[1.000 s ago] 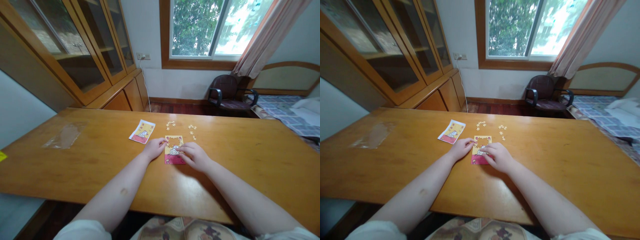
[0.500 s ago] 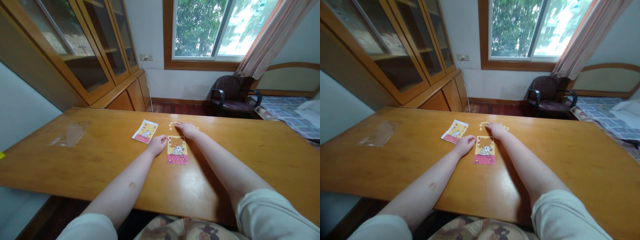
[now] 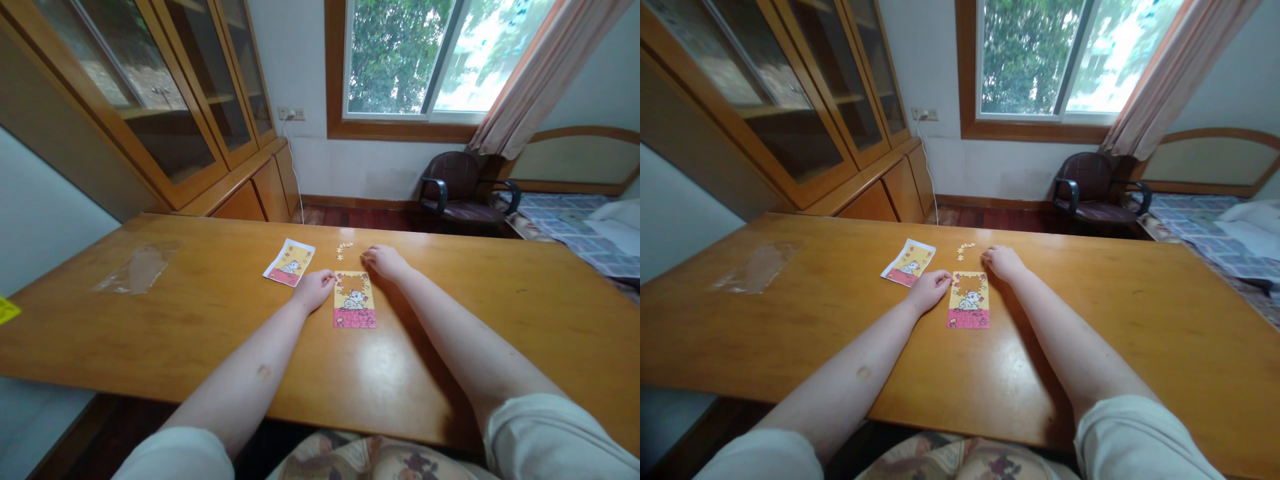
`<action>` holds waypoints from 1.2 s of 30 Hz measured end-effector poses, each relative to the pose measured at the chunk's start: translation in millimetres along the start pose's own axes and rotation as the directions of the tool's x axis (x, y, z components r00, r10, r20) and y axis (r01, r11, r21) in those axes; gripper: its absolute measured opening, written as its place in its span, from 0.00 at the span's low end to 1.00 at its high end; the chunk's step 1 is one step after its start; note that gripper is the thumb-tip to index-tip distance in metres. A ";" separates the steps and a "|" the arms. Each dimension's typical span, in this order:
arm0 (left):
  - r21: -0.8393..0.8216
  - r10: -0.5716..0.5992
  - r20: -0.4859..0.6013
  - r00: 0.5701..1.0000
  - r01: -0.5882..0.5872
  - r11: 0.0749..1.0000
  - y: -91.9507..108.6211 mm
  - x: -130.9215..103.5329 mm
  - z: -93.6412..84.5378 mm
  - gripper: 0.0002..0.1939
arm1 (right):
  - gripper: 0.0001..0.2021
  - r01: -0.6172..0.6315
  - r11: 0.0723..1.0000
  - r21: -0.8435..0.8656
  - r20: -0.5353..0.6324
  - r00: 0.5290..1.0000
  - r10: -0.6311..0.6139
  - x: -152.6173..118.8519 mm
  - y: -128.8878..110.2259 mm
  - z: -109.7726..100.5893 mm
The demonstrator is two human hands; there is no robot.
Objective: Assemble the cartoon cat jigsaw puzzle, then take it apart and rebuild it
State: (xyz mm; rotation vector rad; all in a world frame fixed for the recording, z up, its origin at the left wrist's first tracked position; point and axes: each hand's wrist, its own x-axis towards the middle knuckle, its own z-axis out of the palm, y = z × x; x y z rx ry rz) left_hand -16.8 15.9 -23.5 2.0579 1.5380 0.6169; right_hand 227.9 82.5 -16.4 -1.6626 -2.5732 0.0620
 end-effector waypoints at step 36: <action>0.049 0.065 0.000 0.998 -0.065 0.997 2.9 -8.2 -0.5 0.14 | 0.12 -0.082 0.927 0.366 -0.086 0.989 0.122 -97.7 -62.7 -2.9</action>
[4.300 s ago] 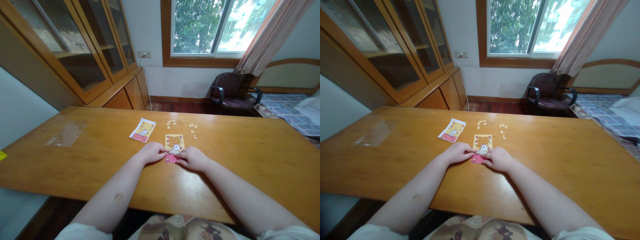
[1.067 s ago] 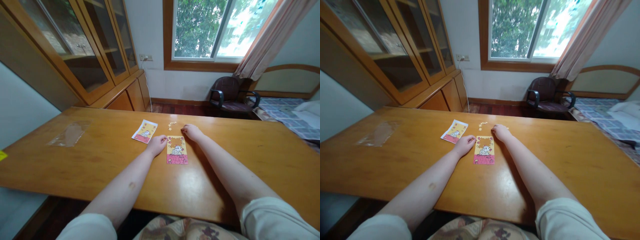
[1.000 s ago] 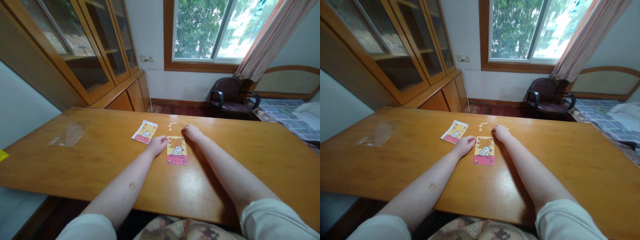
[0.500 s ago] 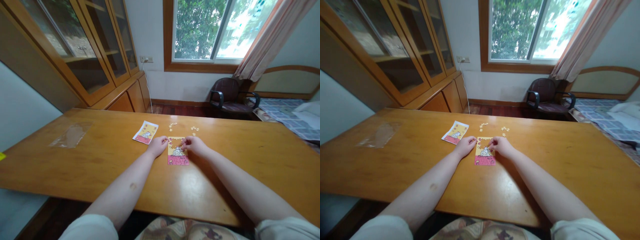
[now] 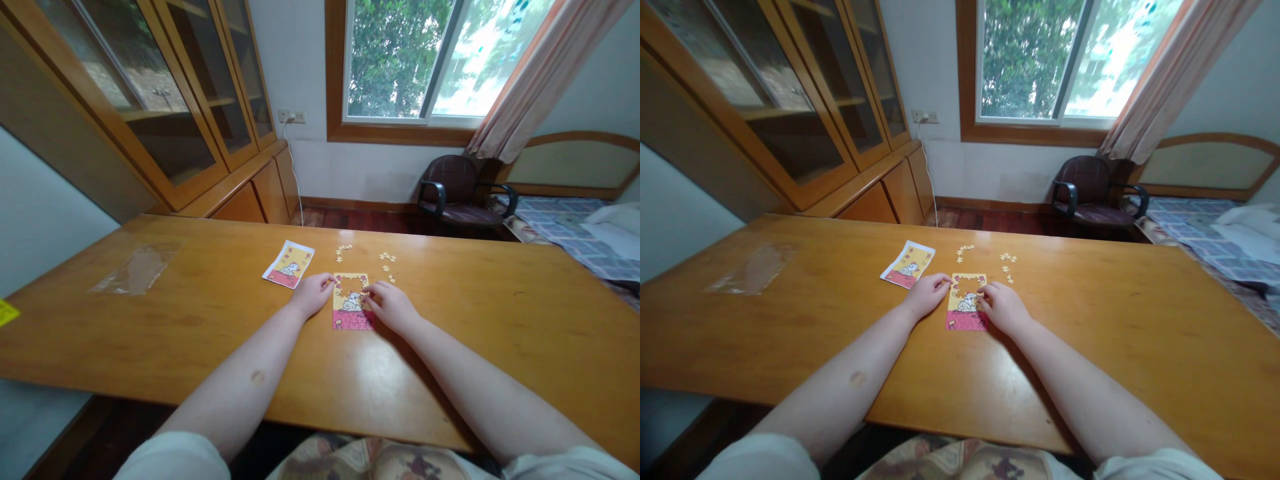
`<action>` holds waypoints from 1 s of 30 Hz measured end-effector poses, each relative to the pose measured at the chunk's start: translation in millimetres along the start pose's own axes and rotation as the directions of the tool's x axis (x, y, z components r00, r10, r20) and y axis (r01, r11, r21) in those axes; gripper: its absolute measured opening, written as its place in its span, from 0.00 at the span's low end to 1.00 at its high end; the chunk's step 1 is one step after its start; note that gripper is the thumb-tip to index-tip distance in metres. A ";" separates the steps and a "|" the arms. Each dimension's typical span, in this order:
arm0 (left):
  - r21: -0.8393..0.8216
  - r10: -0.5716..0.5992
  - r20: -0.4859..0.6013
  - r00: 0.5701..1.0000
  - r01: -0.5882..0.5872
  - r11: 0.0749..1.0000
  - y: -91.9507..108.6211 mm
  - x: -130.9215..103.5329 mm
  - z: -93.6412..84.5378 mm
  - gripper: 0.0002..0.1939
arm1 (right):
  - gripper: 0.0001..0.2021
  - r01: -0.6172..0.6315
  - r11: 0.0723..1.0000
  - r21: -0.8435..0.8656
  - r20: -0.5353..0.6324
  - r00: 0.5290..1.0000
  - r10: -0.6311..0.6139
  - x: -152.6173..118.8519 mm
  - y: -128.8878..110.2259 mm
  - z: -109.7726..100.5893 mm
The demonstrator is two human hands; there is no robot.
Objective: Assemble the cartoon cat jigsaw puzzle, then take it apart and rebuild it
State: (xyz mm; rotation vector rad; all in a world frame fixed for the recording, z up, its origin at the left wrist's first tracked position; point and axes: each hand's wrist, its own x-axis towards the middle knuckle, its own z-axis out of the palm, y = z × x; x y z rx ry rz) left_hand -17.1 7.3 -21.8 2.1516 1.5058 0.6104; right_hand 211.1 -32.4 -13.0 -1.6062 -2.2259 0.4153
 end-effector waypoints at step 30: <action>0.201 0.186 0.298 0.936 -0.252 0.947 31.0 -19.8 -0.2 0.23 | 0.35 -0.004 0.909 -0.417 0.342 0.926 0.161 -21.7 -42.6 -5.0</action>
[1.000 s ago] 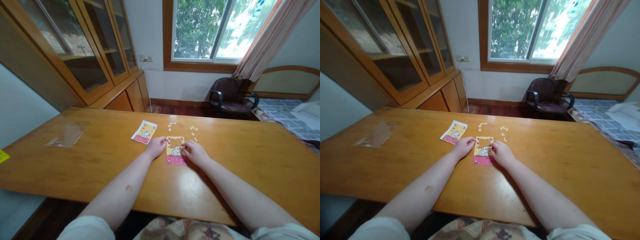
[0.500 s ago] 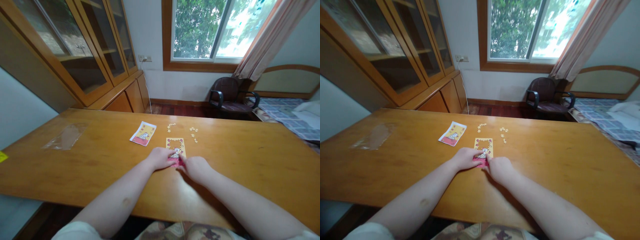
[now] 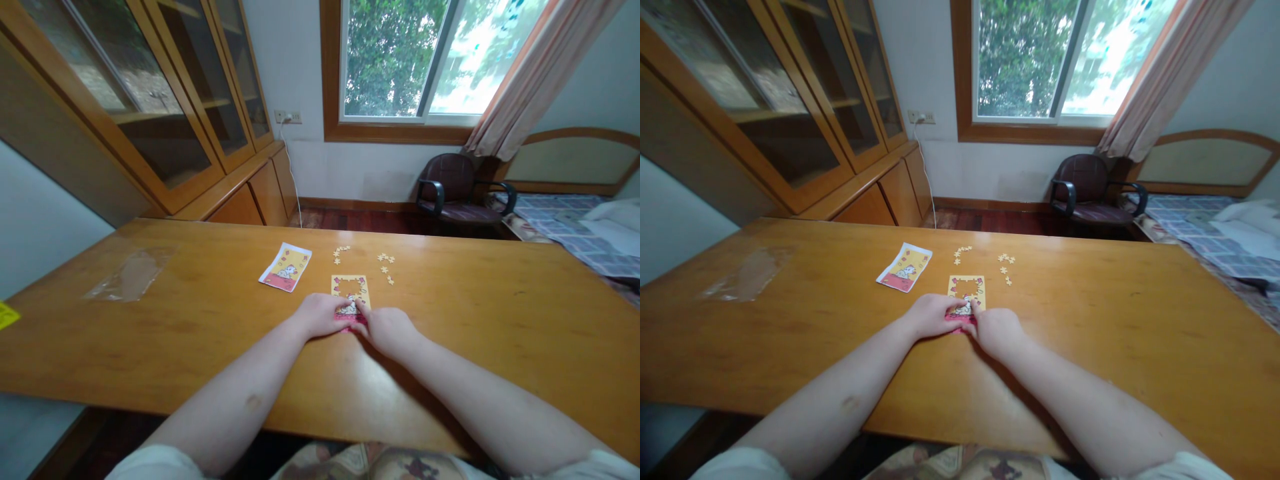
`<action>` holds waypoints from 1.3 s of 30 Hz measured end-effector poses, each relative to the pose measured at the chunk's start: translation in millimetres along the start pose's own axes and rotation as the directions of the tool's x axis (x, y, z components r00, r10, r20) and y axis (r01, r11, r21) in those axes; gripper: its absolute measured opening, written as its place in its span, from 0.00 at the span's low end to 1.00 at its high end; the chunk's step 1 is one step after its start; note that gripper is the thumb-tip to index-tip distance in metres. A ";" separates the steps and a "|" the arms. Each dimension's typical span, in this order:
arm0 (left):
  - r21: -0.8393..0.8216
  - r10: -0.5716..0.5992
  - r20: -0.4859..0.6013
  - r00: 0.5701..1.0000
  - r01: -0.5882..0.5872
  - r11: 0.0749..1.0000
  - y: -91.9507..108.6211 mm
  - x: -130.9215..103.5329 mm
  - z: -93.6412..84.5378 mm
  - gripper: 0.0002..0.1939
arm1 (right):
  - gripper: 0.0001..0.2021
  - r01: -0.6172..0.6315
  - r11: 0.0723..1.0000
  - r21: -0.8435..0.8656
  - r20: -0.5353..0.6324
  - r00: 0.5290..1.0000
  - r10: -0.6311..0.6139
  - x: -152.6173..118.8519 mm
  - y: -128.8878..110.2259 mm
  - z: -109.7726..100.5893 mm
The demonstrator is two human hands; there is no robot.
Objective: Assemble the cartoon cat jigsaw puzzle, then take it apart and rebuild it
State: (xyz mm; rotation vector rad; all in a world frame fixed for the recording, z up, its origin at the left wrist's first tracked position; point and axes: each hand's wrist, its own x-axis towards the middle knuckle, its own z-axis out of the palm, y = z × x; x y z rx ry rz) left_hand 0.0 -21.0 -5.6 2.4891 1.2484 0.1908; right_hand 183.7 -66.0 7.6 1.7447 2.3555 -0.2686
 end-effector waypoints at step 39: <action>0.015 -0.027 0.018 0.999 0.026 1.000 0.9 1.2 -0.7 0.25 | 0.34 -0.063 0.997 0.035 0.009 0.998 0.063 11.8 5.3 -4.1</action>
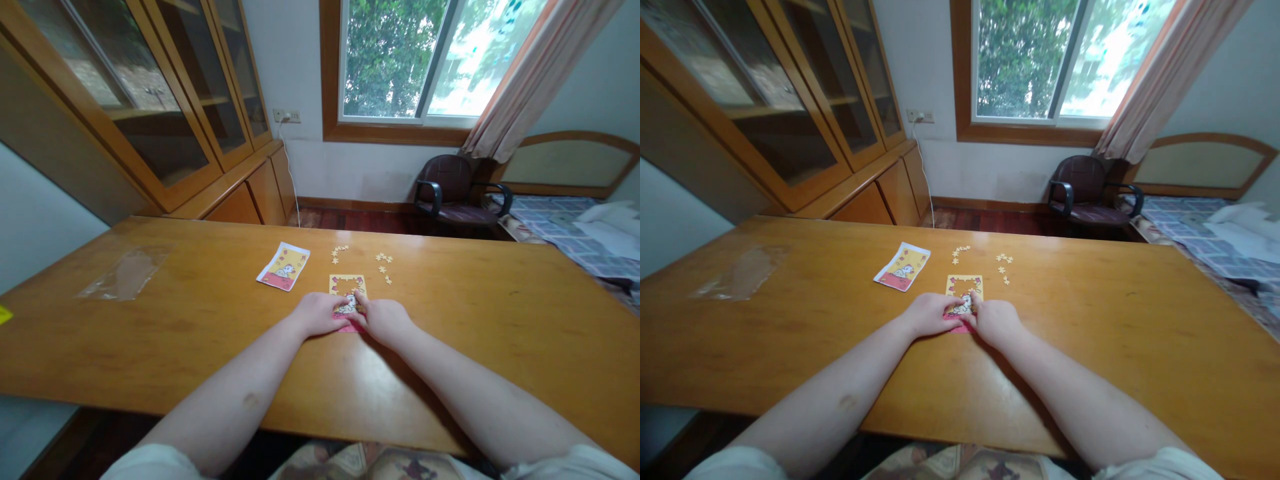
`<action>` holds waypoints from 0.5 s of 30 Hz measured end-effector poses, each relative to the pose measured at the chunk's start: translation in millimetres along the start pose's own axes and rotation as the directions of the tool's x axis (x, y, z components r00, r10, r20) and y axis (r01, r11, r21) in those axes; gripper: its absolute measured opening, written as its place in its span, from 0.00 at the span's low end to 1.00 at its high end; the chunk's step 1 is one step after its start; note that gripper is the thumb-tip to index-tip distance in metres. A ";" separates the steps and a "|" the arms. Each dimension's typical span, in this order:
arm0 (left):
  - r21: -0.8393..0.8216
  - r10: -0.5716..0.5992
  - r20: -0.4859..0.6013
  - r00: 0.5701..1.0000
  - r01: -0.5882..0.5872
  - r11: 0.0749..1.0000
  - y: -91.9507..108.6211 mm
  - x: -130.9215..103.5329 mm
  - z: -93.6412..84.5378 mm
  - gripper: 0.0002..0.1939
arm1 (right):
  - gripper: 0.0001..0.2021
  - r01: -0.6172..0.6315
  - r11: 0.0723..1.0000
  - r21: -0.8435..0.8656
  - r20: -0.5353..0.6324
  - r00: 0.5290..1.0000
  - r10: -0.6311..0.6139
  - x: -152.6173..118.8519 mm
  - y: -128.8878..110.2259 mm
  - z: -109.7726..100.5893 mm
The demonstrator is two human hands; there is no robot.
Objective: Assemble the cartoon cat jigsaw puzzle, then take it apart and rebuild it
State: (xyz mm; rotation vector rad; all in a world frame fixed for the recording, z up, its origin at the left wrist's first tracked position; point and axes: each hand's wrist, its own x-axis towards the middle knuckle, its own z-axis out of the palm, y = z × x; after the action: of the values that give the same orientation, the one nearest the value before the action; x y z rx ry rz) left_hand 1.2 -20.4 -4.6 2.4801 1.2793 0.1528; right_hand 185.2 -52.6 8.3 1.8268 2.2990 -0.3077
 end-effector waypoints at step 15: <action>-0.095 0.041 -0.048 0.998 -0.045 0.994 -4.8 -3.0 1.4 0.25 | 0.21 -0.126 0.992 0.030 -0.140 0.982 0.129 8.8 20.0 -3.3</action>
State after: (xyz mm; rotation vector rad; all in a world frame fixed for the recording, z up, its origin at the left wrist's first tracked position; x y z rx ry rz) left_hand -4.0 -20.6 -7.4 2.4363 1.2081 0.2770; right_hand 202.6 -39.0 8.2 2.0577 2.2616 -0.1897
